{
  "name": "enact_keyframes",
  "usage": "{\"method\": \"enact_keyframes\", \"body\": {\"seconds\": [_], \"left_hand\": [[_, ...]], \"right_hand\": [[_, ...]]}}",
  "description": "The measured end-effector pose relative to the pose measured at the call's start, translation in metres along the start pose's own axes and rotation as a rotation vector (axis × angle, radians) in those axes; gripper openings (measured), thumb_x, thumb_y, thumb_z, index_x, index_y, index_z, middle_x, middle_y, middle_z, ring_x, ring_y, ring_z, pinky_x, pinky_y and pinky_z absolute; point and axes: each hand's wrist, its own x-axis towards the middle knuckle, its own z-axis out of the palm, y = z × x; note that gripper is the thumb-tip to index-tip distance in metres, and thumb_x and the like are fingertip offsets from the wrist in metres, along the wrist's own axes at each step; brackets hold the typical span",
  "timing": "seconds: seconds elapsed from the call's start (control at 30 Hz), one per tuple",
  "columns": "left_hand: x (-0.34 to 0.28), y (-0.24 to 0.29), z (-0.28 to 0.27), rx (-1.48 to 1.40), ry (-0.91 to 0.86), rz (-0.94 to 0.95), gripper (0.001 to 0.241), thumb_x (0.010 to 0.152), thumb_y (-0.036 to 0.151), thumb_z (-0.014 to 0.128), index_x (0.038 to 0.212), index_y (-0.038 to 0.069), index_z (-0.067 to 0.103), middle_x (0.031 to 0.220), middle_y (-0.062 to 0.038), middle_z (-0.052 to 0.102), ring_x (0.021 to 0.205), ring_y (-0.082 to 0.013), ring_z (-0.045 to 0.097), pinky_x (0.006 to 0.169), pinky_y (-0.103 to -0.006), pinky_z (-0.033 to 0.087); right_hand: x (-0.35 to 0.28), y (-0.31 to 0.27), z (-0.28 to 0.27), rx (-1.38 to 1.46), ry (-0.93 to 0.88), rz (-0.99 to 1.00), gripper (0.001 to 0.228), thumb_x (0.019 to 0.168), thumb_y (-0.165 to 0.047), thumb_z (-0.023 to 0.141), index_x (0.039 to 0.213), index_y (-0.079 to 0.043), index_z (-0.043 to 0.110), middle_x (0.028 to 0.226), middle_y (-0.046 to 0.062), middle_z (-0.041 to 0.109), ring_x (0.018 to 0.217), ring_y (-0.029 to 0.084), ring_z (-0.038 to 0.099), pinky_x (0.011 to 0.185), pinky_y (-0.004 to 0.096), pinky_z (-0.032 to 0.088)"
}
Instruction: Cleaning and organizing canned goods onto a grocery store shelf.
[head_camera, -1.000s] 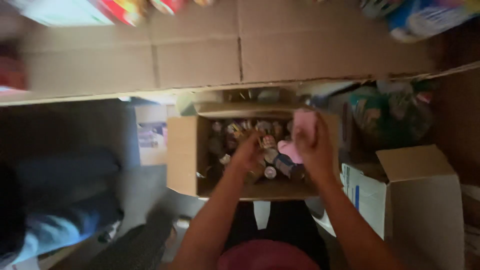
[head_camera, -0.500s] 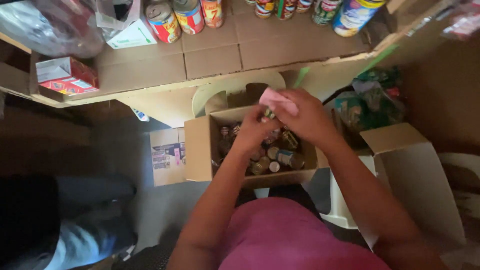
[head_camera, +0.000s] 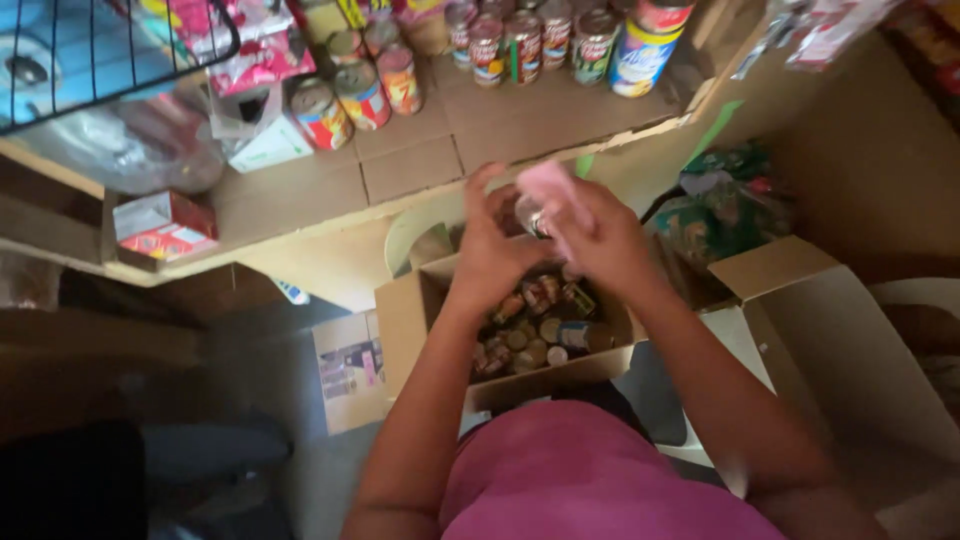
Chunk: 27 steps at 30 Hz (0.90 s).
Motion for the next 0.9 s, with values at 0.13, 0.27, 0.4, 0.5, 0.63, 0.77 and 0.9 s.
{"method": "enact_keyframes", "body": {"seconds": [0.13,0.27,0.4,0.5,0.63,0.77,0.9], "left_hand": [[0.003,-0.024,-0.003,-0.460,0.109,0.020,0.096,0.071,-0.012,0.083,0.143,0.010,0.024,0.134,-0.003,0.047,0.117,-0.0246,0.059,0.100,-0.0397,0.054],[-0.005,-0.072,0.008,-0.501,0.115,0.048,0.071,0.090,-0.006,0.078,0.143,0.004,0.032,0.128,-0.015,0.057,0.126,-0.0254,0.059,0.110,-0.0402,0.051],[-0.010,-0.056,0.029,-0.027,0.214,0.039,0.046,0.109,0.022,0.058,0.146,0.004,0.039,0.138,-0.012,0.057,0.131,-0.0186,0.054,0.115,-0.0340,0.042],[-0.008,-0.054,0.032,-0.114,0.231,-0.122,0.055,0.106,0.032,0.058,0.146,0.002,0.036,0.132,-0.011,0.056,0.121,-0.0177,0.053,0.106,-0.0346,0.044],[-0.001,-0.053,0.022,-0.385,0.129,-0.289,0.061,0.103,0.035,0.066,0.147,-0.003,0.045,0.131,-0.011,0.059,0.117,-0.0176,0.056,0.102,-0.0341,0.046],[0.012,-0.027,0.014,-0.415,0.164,-0.439,0.071,0.089,0.035,0.071,0.145,0.017,0.029,0.122,-0.007,0.061,0.108,-0.0174,0.061,0.091,-0.0349,0.052],[0.009,-0.053,0.012,-0.309,0.198,-0.476,0.057,0.094,0.040,0.068,0.138,0.009,0.047,0.111,-0.009,0.065,0.097,-0.0210,0.063,0.077,-0.0376,0.054]], "right_hand": [[0.009,0.022,-0.001,0.798,-0.033,0.564,0.047,0.096,-0.034,0.062,0.139,-0.014,0.060,0.125,0.005,0.069,0.105,0.016,0.066,0.086,0.034,0.057],[0.005,0.026,0.011,0.780,0.002,0.434,0.042,0.096,-0.029,0.068,0.132,-0.008,0.063,0.115,0.003,0.071,0.101,0.014,0.067,0.084,0.033,0.057],[0.003,0.022,0.031,0.240,0.262,0.087,0.030,0.104,-0.025,0.072,0.123,-0.003,0.067,0.108,0.006,0.072,0.097,0.014,0.066,0.086,0.030,0.055],[0.003,0.001,0.026,0.100,0.309,0.081,0.027,0.105,-0.026,0.071,0.119,-0.004,0.067,0.101,0.007,0.072,0.090,0.014,0.066,0.082,0.029,0.055],[0.015,0.018,0.027,0.297,0.175,0.058,0.031,0.108,-0.024,0.065,0.132,-0.004,0.059,0.105,0.004,0.069,0.090,0.011,0.063,0.079,0.027,0.053],[0.016,-0.010,0.015,0.546,0.048,0.120,0.039,0.104,-0.021,0.061,0.139,-0.008,0.053,0.104,0.002,0.069,0.070,0.010,0.057,0.060,0.027,0.049],[0.006,0.002,0.012,0.659,0.076,0.303,0.036,0.104,-0.021,0.059,0.137,-0.008,0.060,0.093,0.003,0.069,0.049,0.008,0.054,0.042,0.026,0.047]]}}
